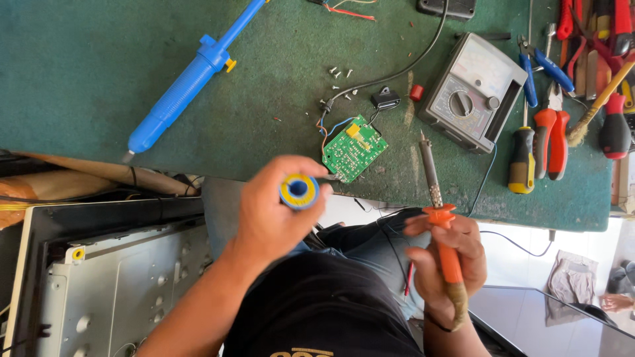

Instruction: The person strips the insulation from a black power cord and prepares the wires. They then use a soldering iron and solder wire to attach the wires to a green circuit board. A desoldering pump is also used to remove excess solder from the board.

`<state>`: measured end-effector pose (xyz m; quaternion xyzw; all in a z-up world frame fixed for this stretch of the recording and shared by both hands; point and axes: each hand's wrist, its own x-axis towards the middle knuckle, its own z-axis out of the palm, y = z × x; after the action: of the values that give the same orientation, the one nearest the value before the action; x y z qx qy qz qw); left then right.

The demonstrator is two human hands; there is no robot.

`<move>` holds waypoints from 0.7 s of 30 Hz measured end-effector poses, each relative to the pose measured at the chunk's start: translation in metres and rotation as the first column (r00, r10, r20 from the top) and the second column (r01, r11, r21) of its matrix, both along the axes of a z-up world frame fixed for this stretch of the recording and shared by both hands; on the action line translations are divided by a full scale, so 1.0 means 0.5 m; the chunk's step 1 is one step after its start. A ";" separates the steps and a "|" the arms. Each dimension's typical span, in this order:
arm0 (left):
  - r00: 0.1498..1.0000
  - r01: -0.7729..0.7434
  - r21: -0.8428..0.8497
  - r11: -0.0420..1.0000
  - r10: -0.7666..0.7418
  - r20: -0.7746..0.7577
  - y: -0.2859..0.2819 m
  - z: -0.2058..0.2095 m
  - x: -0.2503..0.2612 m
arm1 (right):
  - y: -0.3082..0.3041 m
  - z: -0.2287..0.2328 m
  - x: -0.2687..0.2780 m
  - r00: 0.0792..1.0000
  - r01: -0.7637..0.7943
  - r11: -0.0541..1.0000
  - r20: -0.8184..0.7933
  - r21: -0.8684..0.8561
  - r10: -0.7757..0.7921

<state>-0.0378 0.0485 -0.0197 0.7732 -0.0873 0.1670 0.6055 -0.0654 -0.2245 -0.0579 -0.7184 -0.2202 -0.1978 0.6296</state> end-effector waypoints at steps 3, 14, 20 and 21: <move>0.983 -0.183 0.128 0.975 0.180 0.032 0.017 -0.011 0.033 | -0.027 -0.025 0.005 0.981 0.162 0.985 0.122 -0.064 -0.153; 0.989 0.040 0.227 0.973 -0.071 0.129 0.029 -0.049 0.077 | 0.019 0.035 0.007 0.988 -0.050 0.998 -0.144 0.046 0.056; 0.990 0.040 0.235 0.971 -0.070 0.123 0.031 -0.059 0.081 | 0.013 0.029 0.005 0.986 -0.033 0.999 -0.165 0.008 0.034; 0.990 0.039 0.234 0.972 -0.069 0.122 0.032 -0.060 0.081 | 0.015 0.032 0.006 0.986 -0.033 0.999 -0.165 0.007 0.034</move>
<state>0.0030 0.0643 -0.0499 0.8231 -0.1664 0.1889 0.5090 -0.0625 -0.2169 -0.0420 -0.7272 -0.1789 -0.1271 0.6503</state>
